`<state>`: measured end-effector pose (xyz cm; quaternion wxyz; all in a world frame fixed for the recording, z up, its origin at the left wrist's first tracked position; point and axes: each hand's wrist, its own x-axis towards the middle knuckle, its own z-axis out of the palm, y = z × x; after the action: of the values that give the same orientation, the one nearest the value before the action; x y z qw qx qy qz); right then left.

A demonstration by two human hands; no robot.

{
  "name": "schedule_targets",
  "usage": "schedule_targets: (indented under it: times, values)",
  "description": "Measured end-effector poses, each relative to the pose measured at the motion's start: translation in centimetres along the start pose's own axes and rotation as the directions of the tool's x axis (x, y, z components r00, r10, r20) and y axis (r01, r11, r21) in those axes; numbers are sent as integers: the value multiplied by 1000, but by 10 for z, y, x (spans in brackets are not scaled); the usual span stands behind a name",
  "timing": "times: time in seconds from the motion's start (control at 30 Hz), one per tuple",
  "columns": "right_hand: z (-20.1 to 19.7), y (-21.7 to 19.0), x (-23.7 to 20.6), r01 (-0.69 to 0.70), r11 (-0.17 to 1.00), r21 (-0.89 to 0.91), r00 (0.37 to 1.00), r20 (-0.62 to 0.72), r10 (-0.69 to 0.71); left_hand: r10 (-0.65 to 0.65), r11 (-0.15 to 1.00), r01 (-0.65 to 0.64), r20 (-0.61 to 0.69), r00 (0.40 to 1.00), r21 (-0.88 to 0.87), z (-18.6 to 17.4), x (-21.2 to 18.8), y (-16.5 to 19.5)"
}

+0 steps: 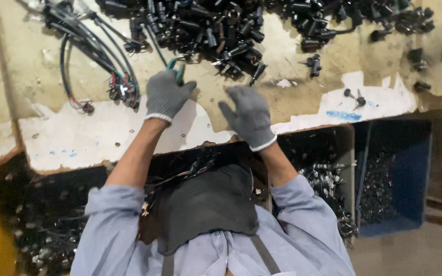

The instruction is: The person uses pliers to strip insulation from the ends of black wires attached to connectors, working one wire at a time at the bench. They pull each processed wire aside and gather the finished wires into a bundle on the work surface.

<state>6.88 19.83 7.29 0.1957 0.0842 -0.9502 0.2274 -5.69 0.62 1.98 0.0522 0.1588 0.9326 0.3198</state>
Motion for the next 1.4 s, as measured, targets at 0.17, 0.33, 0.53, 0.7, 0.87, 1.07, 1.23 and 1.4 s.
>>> schedule_targets:
  times: [0.17,0.33,0.53,0.7,0.87,1.07,1.23,1.4]
  values:
    - [21,41,37,-253,915,-314,964,0,266,69,976,-53,72,995,-212,-25,-64,-23]
    - [26,46,38,-225,923,-312,972,-2,236,255,950,-269,106,961,160,-48,-90,-30]
    - [11,50,22,-182,944,276,959,-161,233,178,959,-228,268,947,168,-54,-93,-34]
    - [4,46,25,-126,420,899,944,-21,328,46,964,-129,332,942,234,-50,-97,-33]
    - [-7,8,12,-228,-167,959,910,271,313,-72,950,-32,315,946,311,-45,-93,-23]
    - [-7,-51,-8,-91,798,596,946,301,-117,-149,932,214,231,962,-292,-82,-104,-12]
    - [-5,-61,-10,75,850,521,921,291,-259,-167,638,287,236,957,-715,-99,-146,22]
    - [-2,-65,-8,167,856,490,916,244,-318,-8,674,117,152,988,-729,-98,-150,49]
